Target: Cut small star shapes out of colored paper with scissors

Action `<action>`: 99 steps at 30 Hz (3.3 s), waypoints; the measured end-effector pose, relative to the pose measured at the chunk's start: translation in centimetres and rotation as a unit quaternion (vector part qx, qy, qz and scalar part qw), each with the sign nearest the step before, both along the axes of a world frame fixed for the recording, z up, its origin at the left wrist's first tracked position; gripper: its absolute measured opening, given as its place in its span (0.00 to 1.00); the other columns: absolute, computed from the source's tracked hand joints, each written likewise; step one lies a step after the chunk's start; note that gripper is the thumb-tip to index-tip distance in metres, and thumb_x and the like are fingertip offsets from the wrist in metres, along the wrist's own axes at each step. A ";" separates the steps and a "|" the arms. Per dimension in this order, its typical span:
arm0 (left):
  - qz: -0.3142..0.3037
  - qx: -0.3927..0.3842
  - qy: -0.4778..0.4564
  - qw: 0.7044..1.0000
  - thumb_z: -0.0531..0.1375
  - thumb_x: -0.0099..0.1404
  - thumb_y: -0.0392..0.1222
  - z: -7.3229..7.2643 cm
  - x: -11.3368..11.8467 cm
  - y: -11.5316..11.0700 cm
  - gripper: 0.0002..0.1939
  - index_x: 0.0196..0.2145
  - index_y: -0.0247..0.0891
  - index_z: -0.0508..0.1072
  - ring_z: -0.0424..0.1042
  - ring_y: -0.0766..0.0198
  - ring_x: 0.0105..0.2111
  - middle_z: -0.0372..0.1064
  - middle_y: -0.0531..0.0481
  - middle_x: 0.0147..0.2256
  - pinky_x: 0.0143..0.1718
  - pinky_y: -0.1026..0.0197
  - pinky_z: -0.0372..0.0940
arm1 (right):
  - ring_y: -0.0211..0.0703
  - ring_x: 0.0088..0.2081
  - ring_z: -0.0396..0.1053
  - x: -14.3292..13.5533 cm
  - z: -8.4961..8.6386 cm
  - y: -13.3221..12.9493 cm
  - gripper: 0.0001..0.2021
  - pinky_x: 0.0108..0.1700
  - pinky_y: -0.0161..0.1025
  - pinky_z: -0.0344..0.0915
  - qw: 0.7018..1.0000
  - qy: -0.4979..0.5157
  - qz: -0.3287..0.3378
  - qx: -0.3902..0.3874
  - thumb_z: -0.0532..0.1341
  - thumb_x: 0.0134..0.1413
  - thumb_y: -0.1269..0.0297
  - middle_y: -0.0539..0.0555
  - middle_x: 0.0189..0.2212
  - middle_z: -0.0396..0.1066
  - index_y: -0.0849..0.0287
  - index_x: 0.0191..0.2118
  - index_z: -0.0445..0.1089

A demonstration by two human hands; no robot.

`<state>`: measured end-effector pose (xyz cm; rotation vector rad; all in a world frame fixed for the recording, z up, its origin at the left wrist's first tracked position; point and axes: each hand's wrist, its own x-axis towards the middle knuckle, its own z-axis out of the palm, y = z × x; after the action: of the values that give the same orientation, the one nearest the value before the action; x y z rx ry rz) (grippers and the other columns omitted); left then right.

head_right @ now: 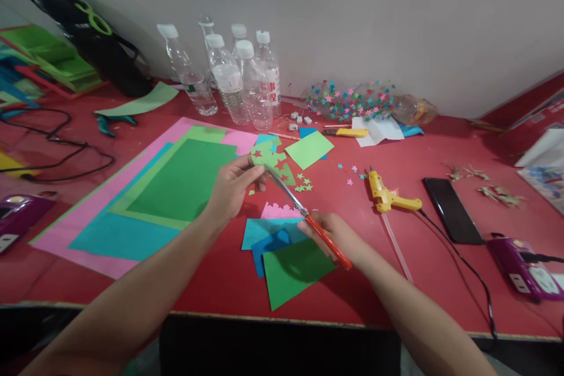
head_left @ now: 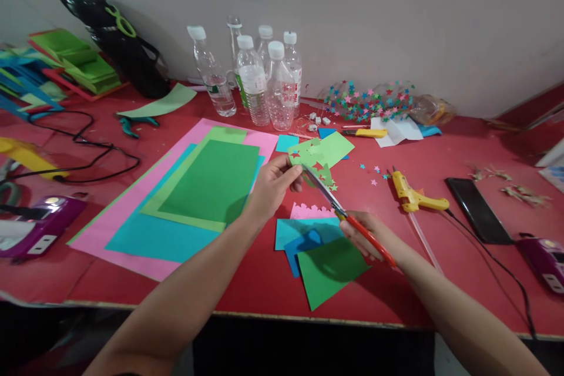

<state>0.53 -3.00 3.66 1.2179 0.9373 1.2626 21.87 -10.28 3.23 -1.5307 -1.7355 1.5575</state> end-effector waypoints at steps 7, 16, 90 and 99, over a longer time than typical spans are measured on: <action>-0.005 0.005 -0.003 1.000 0.60 0.59 0.40 0.1 -0.1 0.0 0.06 0.26 0.36 0.70 0.66 0.71 0.19 0.67 0.54 0.20 0.23 0.66 0.60 | 0.30 0.13 0.50 0.1 -0.1 0.0 0.23 0.15 0.30 0.46 1.000 0.020 0.004 0.017 0.56 0.55 0.41 0.42 0.12 0.53 0.56 0.24 0.53; 0.029 0.020 -0.041 0.999 0.61 0.59 0.40 -0.7 -0.1 0.1 0.06 0.26 0.37 0.70 0.65 0.72 0.19 0.66 0.56 0.21 0.23 0.66 0.60 | 0.30 0.11 0.50 0.0 -0.1 -0.1 0.21 0.13 0.29 0.48 1.000 0.021 0.009 -0.017 0.54 0.56 0.43 0.41 0.10 0.52 0.56 0.26 0.54; 0.008 -0.072 -0.153 0.985 0.62 0.57 0.40 -0.8 0.8 -0.2 0.05 0.29 0.37 0.71 0.70 0.70 0.24 0.72 0.53 0.25 0.28 0.66 0.65 | 0.30 0.09 0.51 -0.7 -1.2 -0.4 0.24 0.11 0.28 0.48 0.999 0.025 -0.040 -0.019 0.55 0.52 0.39 0.41 0.08 0.54 0.55 0.24 0.54; 0.024 0.004 -0.063 0.998 0.60 0.60 0.40 -0.5 0.3 -0.2 0.07 0.26 0.37 0.70 0.66 0.72 0.21 0.68 0.55 0.21 0.25 0.66 0.61 | 0.30 0.12 0.53 -0.2 0.1 -0.5 0.23 0.14 0.29 0.51 1.000 -0.004 0.008 -0.005 0.54 0.56 0.41 0.42 0.12 0.55 0.56 0.26 0.55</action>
<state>0.84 -3.17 3.14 1.1128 0.8746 1.3660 21.65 -10.79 3.37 -1.5340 -1.7519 1.5721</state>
